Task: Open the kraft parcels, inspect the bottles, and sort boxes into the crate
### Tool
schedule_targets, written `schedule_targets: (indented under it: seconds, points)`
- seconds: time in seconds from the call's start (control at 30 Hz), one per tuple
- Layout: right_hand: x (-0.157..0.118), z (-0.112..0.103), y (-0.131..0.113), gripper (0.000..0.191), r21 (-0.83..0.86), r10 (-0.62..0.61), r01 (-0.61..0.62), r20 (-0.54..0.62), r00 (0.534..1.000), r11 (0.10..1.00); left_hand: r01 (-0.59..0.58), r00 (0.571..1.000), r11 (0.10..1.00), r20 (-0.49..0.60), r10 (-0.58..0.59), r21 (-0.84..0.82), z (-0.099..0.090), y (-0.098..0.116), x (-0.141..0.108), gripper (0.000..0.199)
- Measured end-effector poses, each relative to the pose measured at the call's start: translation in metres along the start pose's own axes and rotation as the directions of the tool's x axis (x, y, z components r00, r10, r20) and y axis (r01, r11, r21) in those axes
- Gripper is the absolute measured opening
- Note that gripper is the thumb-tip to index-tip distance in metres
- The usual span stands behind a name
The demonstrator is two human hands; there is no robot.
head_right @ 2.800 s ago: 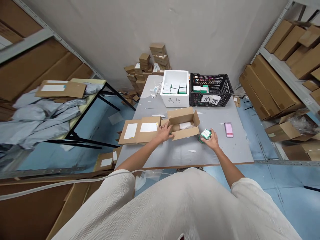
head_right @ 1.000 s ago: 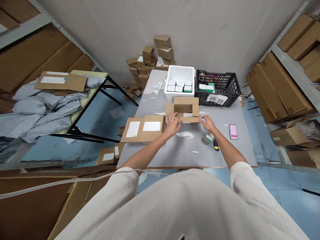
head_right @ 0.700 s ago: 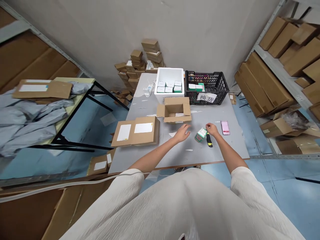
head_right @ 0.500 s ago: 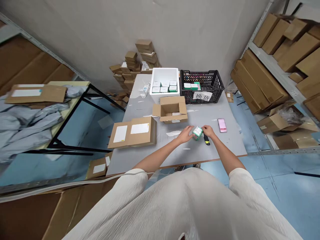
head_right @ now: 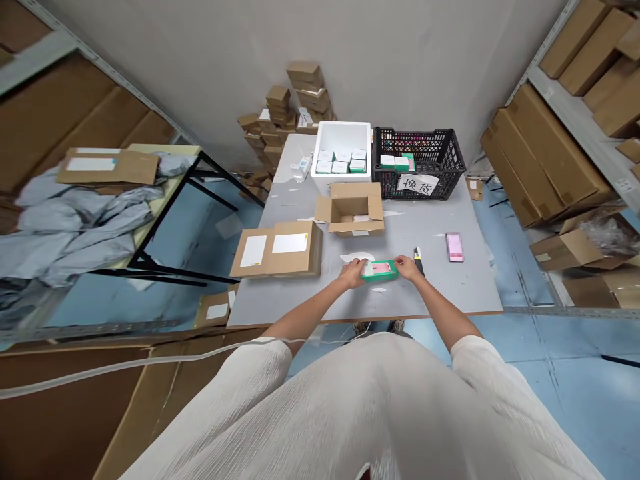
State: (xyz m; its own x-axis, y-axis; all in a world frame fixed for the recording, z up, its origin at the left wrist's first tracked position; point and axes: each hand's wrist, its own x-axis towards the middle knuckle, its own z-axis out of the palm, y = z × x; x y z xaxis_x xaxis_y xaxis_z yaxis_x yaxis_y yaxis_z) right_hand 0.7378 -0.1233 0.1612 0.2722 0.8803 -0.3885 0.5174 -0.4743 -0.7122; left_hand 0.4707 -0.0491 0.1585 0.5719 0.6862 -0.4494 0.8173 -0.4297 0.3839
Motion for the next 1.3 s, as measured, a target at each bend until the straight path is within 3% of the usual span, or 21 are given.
schedule_targets:
  seconds: [0.13,0.27,0.4,0.57,0.8,0.97,1.17,1.3]
  points:
    - [-0.007,0.008,0.013,0.038,-0.081,0.087,-0.085,0.017,0.996,0.993,0.031,0.999,0.999,0.016,-0.031,0.043,0.008,-0.001,-0.010,0.088]
    - [-0.012,0.016,0.012,0.043,-0.062,0.107,-0.103,0.064,0.992,0.993,-0.073,0.997,0.996,-0.001,0.073,0.049,0.012,0.017,-0.004,0.090]
    - [-0.016,0.022,0.006,0.044,0.068,0.135,-0.142,0.087,0.987,0.988,-0.170,0.985,0.985,-0.001,0.170,0.009,0.020,0.041,0.011,0.095]
    - [-0.021,0.027,-0.002,0.045,0.231,0.212,-0.234,0.118,0.970,0.944,-0.153,0.988,0.987,0.023,0.152,0.045,0.031,0.047,0.022,0.096]
    - [-0.021,0.023,-0.012,0.037,0.217,0.054,-0.066,0.063,0.997,0.974,-0.136,0.990,0.990,-0.048,0.134,-0.037,0.015,0.022,0.009,0.096]
    - [-0.009,0.018,-0.028,0.043,0.293,0.152,-0.154,0.031,0.988,0.944,-0.165,0.981,0.954,-0.142,0.133,-0.251,-0.004,0.019,0.002,0.093]
    - [0.002,0.007,-0.051,0.044,0.276,-0.054,0.055,-0.012,0.998,0.960,-0.231,0.959,0.857,-0.255,0.122,-0.461,-0.011,0.014,0.011,0.091]
    - [-0.003,0.003,-0.058,0.049,0.226,-0.095,0.091,0.009,0.995,0.970,-0.215,0.954,0.843,-0.290,0.074,-0.493,-0.016,0.006,0.016,0.085]
